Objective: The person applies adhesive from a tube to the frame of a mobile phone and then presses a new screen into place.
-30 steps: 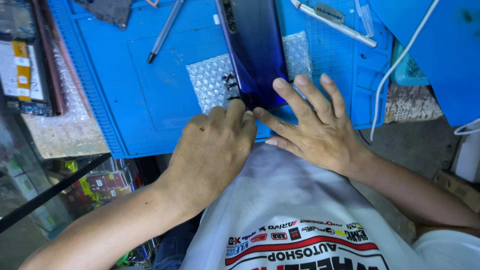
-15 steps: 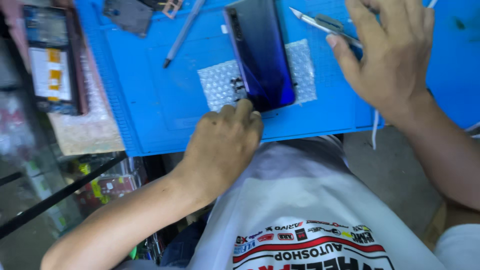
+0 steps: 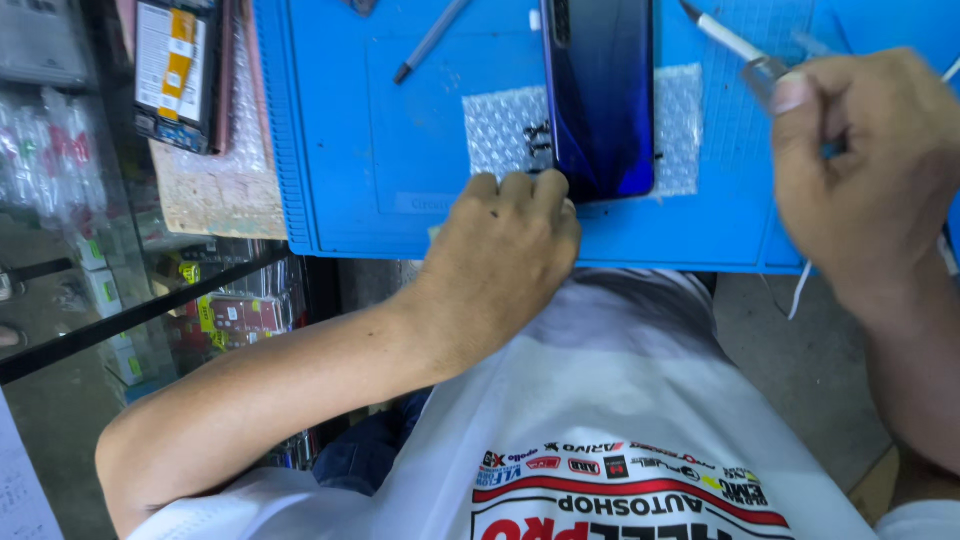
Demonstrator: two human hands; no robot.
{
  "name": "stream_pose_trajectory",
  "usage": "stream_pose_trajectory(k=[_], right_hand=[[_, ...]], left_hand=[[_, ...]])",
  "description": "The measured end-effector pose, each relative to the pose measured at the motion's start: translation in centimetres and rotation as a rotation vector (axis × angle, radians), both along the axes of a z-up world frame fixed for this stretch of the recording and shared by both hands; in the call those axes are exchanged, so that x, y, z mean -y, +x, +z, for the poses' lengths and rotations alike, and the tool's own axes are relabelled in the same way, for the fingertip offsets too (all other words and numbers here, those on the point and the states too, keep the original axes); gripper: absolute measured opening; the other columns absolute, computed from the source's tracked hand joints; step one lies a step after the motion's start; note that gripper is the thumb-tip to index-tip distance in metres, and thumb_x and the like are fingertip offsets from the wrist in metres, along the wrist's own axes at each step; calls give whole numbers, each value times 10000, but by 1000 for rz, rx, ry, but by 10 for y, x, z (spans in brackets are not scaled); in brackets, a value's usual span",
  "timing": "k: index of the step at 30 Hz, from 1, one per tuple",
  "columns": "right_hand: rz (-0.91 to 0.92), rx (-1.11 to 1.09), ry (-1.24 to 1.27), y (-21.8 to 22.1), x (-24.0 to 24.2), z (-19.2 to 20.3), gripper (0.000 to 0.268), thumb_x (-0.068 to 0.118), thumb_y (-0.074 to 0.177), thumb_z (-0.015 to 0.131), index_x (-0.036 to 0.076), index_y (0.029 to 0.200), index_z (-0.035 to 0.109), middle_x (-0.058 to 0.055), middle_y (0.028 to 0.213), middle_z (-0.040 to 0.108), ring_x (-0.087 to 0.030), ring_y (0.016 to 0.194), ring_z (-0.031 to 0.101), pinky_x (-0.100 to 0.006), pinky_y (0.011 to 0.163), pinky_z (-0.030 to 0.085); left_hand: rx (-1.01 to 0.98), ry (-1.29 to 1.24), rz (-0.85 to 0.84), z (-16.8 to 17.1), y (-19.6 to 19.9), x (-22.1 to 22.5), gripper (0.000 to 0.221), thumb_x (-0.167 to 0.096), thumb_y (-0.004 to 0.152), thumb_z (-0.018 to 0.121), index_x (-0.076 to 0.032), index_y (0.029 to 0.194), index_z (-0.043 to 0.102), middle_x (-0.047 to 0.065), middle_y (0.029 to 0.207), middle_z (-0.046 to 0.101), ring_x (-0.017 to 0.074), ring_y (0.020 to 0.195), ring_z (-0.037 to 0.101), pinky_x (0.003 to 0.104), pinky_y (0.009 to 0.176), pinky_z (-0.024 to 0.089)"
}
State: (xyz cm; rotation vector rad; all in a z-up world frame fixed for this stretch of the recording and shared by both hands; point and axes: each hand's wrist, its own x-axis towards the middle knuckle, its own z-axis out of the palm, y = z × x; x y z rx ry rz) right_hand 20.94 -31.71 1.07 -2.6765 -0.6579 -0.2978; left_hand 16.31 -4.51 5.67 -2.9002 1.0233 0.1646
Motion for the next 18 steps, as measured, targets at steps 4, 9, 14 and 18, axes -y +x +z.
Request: stream_pose_trajectory(k=[4,9,14,18], right_hand=[[115,-294,317,-22,-25,11,54,-5,1023,709,-31,1068,695,-166,936,694,-270,732,666,-355,619,507],[214,-317,445,-29,-58,8,260,13,990,775,-22,1214,647,-142,961,708,-243,787,695,-342,698,550],[264,-319,462,-32,-69,-2,407,15,997,791,-15,1325,551,-108,956,689,-211,818,691,-332,725,566],[252,-337,422,-36,-68,-13,458,-4,1002,796,-9,1359,509,-88,898,668,-174,745,649,-310,681,544]], left_hand=[[31,-108,44,-1,1,-2,318,-147,821,661,-48,1123,648,36,835,613,180,746,621,322,635,463],[-14,-105,118,-1,-2,-6,425,-100,934,650,-5,1338,560,24,766,592,159,689,597,320,598,445],[-9,-164,142,-5,-4,-8,544,-72,929,646,25,1445,503,25,746,594,145,678,604,302,567,461],[4,-185,137,-12,-8,-11,589,-81,939,661,25,1486,474,26,768,602,140,661,596,299,560,469]])
